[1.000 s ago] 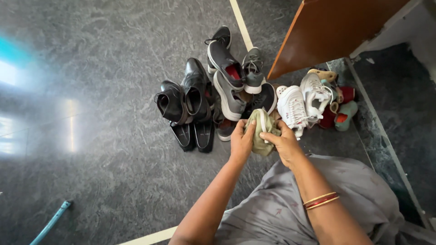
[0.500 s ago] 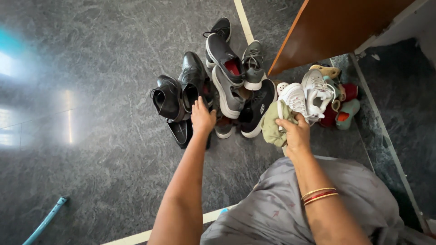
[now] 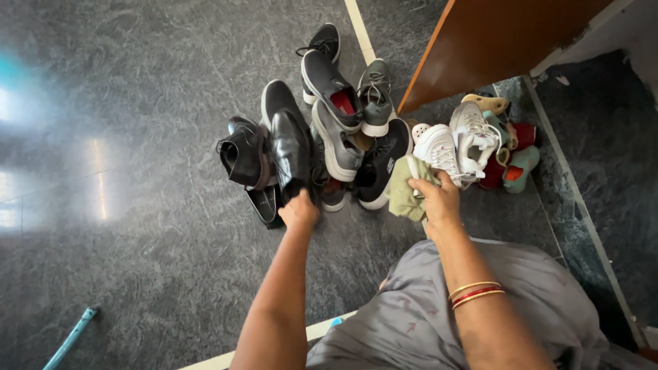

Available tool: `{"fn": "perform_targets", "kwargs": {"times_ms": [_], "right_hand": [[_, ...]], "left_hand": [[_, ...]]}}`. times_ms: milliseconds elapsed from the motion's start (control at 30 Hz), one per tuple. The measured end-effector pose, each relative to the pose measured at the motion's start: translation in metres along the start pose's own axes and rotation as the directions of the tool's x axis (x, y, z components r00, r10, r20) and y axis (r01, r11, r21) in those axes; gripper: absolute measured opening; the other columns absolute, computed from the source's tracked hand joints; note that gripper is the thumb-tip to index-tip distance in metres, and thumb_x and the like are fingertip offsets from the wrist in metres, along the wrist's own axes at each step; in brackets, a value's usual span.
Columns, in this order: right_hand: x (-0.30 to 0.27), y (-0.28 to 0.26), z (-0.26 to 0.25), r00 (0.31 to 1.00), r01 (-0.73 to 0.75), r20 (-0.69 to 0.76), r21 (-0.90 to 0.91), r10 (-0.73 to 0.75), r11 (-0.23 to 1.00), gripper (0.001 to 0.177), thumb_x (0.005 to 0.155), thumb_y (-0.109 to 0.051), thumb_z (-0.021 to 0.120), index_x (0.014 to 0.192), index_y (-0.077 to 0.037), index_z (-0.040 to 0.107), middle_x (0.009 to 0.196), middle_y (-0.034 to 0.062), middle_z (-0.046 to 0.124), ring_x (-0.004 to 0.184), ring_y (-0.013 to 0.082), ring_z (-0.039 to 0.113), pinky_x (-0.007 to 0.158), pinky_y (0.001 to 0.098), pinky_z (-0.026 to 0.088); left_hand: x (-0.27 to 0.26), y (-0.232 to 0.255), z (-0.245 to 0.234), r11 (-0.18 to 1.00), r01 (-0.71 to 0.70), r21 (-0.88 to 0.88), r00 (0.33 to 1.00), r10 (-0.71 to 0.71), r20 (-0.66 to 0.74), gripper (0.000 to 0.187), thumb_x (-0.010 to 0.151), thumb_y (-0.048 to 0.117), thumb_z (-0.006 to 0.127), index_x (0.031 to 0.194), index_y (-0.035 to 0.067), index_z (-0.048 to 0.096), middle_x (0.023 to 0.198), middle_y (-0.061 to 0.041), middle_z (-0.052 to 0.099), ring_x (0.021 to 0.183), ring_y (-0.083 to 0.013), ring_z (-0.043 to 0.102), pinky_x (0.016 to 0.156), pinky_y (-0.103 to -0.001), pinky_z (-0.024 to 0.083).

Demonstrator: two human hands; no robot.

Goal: The person cleans a pair of black shoes using a cloth, wiping the exterior surfaces and laces. The shoes are then placed on a shelf inside a cabinet.

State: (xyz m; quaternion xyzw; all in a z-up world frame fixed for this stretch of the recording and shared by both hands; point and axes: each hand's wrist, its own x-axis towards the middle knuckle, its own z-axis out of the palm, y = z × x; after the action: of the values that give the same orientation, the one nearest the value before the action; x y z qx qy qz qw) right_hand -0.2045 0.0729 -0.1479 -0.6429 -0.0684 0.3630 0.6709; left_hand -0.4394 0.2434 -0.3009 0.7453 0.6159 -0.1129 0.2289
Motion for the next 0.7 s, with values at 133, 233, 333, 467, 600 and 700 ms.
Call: {"fn": "perform_targets", "kwargs": {"times_ms": [133, 233, 333, 467, 600, 700], "right_hand": [[-0.004, -0.002, 0.003, 0.999, -0.031, 0.020, -0.058, 0.033, 0.998, 0.041, 0.077, -0.002, 0.075, 0.116, 0.001, 0.065, 0.098, 0.0085, 0.071, 0.081, 0.0167, 0.068, 0.069, 0.0317, 0.057], [-0.005, -0.001, 0.005, 0.999, -0.024, 0.027, -0.100, 0.027, 0.995, 0.040, 0.077, -0.002, 0.075, 0.116, 0.001, 0.065, 0.098, 0.0085, 0.071, 0.082, 0.0163, 0.069, 0.070, 0.0313, 0.057], [-0.007, 0.002, 0.002, 0.999, -0.010, 0.036, -0.119, 0.014, 0.993, 0.039, 0.078, -0.003, 0.076, 0.116, 0.001, 0.065, 0.099, 0.0080, 0.071, 0.082, 0.0159, 0.068, 0.070, 0.0307, 0.056], [-0.006, 0.002, 0.001, 0.998, 0.041, 0.053, -0.135, -0.034, 0.990, 0.039, 0.077, -0.001, 0.077, 0.115, 0.001, 0.065, 0.100, 0.0075, 0.072, 0.084, 0.0151, 0.068, 0.072, 0.0299, 0.055], [-0.009, 0.001, 0.001, 0.999, -0.005, 0.034, -0.110, 0.009, 0.994, 0.038, 0.077, -0.001, 0.075, 0.113, 0.001, 0.065, 0.099, 0.0092, 0.072, 0.083, 0.0171, 0.069, 0.071, 0.0318, 0.056], [-0.011, -0.004, 0.000, 0.999, -0.024, 0.025, -0.133, 0.028, 0.991, 0.042, 0.077, 0.000, 0.075, 0.118, 0.000, 0.065, 0.101, 0.0093, 0.071, 0.085, 0.0167, 0.069, 0.071, 0.0309, 0.055]], "left_hand": [[-0.034, -0.007, 0.026, 0.987, -0.035, 0.156, 0.997, 0.024, 0.068, 0.030, 0.094, 0.022, 0.055, 0.121, 0.017, 0.064, 0.114, -0.013, 0.076, 0.108, -0.0317, 0.072, 0.097, -0.051, 0.045], [-0.039, -0.012, 0.034, 0.985, -0.063, 0.162, 0.997, 0.056, 0.043, 0.029, 0.093, 0.021, 0.057, 0.121, 0.016, 0.065, 0.111, -0.011, 0.077, 0.107, -0.0303, 0.073, 0.095, -0.050, 0.045], [-0.031, -0.013, 0.043, 1.000, -0.004, 0.001, 1.000, 0.004, 0.025, 0.038, 0.087, 0.033, 0.069, 0.117, 0.011, 0.065, 0.113, -0.014, 0.074, 0.108, -0.0321, 0.070, 0.089, -0.047, 0.046], [0.001, -0.007, 0.052, 0.766, -0.025, -0.642, 0.995, -0.045, -0.093, 0.056, 0.081, 0.045, 0.085, 0.116, 0.004, 0.069, 0.108, -0.019, 0.073, 0.098, -0.0284, 0.066, 0.079, -0.032, 0.045], [0.024, -0.007, 0.064, 0.066, 0.401, -0.914, 0.894, -0.244, 0.375, 0.053, 0.081, 0.054, 0.078, 0.103, 0.006, 0.073, 0.094, -0.007, 0.068, 0.070, -0.0180, 0.052, 0.061, -0.035, 0.039], [0.031, -0.009, 0.071, -0.194, 0.311, -0.930, 0.882, -0.307, 0.358, 0.064, 0.087, 0.064, 0.073, 0.107, 0.003, 0.071, 0.094, -0.007, 0.064, 0.071, -0.0177, 0.046, 0.062, -0.034, 0.035]]}}
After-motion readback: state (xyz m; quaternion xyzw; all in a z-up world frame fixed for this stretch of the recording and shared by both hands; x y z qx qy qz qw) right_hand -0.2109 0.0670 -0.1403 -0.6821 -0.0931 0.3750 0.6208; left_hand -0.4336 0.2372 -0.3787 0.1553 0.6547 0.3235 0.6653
